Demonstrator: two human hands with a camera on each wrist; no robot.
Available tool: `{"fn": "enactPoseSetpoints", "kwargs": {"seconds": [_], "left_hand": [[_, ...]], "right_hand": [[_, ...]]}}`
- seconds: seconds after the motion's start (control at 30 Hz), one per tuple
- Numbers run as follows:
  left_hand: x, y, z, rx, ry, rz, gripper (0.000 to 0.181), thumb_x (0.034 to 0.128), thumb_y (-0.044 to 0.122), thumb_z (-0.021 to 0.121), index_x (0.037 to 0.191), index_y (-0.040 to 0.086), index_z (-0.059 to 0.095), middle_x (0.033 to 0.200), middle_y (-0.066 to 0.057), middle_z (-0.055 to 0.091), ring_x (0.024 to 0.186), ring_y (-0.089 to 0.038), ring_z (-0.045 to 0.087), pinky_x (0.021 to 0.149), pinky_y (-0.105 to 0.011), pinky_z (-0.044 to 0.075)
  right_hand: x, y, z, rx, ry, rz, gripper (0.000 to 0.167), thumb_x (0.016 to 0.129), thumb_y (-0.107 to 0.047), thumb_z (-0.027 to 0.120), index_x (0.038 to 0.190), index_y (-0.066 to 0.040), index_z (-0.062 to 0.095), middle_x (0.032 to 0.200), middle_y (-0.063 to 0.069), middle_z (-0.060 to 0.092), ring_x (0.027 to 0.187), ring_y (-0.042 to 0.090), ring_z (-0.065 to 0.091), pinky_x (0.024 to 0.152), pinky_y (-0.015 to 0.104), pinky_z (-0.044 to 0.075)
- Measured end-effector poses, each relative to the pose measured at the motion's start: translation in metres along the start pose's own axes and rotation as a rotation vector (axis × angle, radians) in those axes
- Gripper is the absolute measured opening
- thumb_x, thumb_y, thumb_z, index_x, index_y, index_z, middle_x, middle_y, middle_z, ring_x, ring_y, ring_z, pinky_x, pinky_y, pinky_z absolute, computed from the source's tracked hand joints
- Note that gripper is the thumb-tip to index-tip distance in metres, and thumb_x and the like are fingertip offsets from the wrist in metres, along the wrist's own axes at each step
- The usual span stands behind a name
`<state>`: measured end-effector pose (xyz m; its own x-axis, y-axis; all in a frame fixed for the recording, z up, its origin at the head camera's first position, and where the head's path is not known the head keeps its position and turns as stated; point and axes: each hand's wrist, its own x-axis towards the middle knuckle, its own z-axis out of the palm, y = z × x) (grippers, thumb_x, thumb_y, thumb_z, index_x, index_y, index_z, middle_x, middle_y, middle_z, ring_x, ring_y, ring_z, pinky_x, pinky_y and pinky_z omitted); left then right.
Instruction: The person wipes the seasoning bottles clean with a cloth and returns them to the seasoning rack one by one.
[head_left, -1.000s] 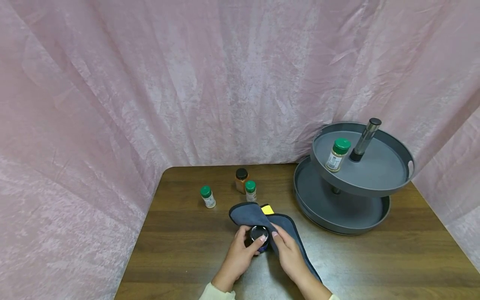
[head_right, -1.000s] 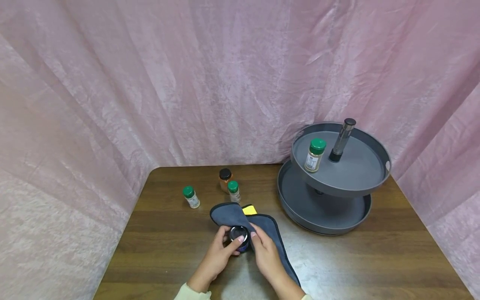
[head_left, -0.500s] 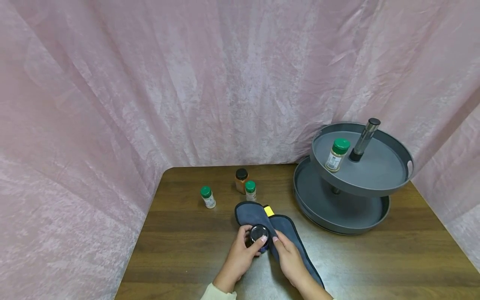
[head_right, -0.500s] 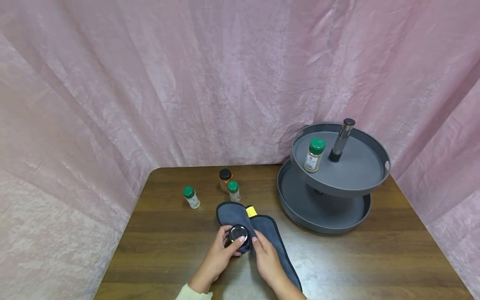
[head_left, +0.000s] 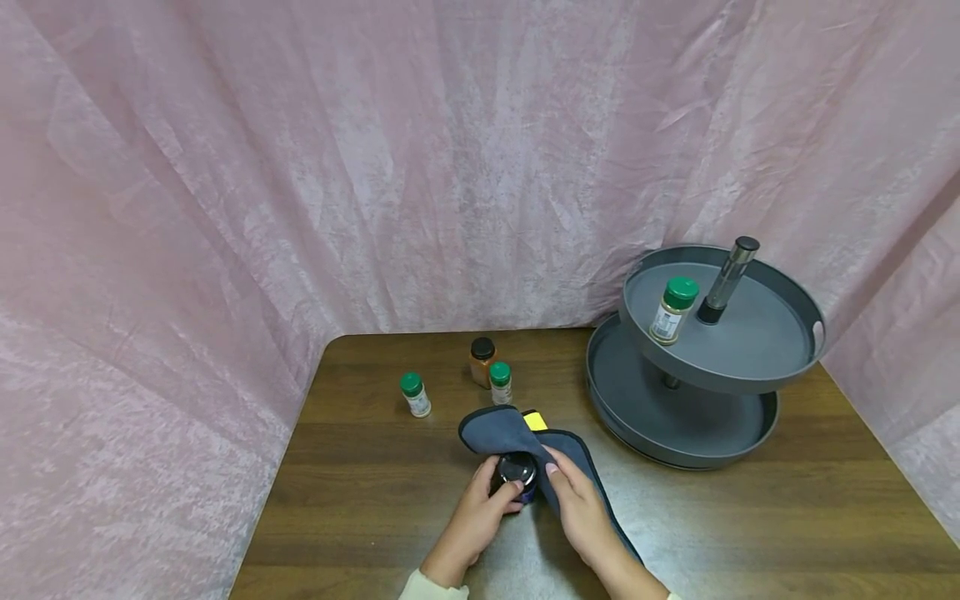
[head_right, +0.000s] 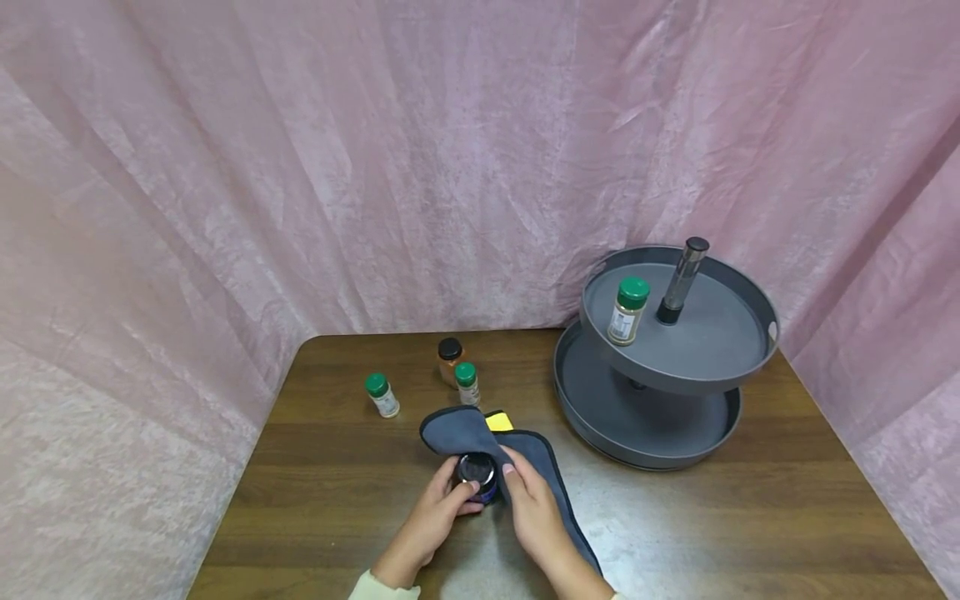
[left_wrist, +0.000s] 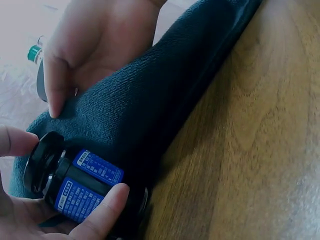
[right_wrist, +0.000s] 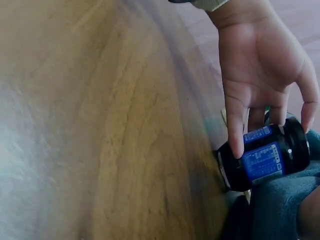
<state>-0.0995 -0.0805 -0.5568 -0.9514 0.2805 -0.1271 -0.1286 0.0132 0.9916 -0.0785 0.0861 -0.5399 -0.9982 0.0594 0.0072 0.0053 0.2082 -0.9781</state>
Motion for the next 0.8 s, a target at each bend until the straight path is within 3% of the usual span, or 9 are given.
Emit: {"fn": "enactPoseSetpoints", "kwargs": {"seconds": [0.17,0.3,0.57,0.8], "left_hand": [[0.001,-0.002,-0.001,-0.013,-0.003,0.008,0.05,0.0972,0.016,0.062,0.144,0.006,0.048,0.144,-0.02,0.047,0.115,-0.026,0.062,0.086,-0.038,0.061],[0.002,-0.003,-0.001,-0.036,-0.017,-0.004,0.057,0.098,0.018,0.062,0.149,0.004,0.042,0.15,-0.024,0.044,0.117,-0.028,0.063,0.088,-0.037,0.06],[-0.003,-0.001,-0.003,-0.085,-0.051,-0.018,0.065,0.0996,0.02,0.063,0.154,0.0,0.033,0.154,-0.029,0.04,0.127,-0.031,0.058,0.093,-0.041,0.059],[-0.007,0.001,-0.003,-0.055,-0.021,-0.029,0.064,0.0981,0.023,0.066,0.15,-0.001,0.037,0.147,-0.028,0.048,0.124,-0.028,0.058,0.092,-0.039,0.059]], "right_hand": [[0.008,0.009,0.005,-0.025,-0.035,0.018,0.035,0.108,-0.019,0.043,0.139,-0.016,0.061,0.142,0.005,0.062,0.141,0.027,0.047,0.12,0.054,0.031],[0.008,0.016,0.007,-0.042,-0.028,0.028,0.035,0.108,-0.017,0.043,0.138,-0.014,0.061,0.141,0.008,0.062,0.14,0.031,0.048,0.118,0.057,0.032],[-0.007,0.018,0.005,-0.14,0.004,0.005,0.037,0.109,-0.021,0.044,0.142,-0.011,0.057,0.144,0.009,0.06,0.14,0.028,0.049,0.117,0.054,0.036],[-0.021,0.014,0.005,-0.193,0.041,-0.054,0.037,0.108,-0.018,0.047,0.143,-0.018,0.057,0.144,0.001,0.061,0.137,0.021,0.052,0.115,0.047,0.041]]}}
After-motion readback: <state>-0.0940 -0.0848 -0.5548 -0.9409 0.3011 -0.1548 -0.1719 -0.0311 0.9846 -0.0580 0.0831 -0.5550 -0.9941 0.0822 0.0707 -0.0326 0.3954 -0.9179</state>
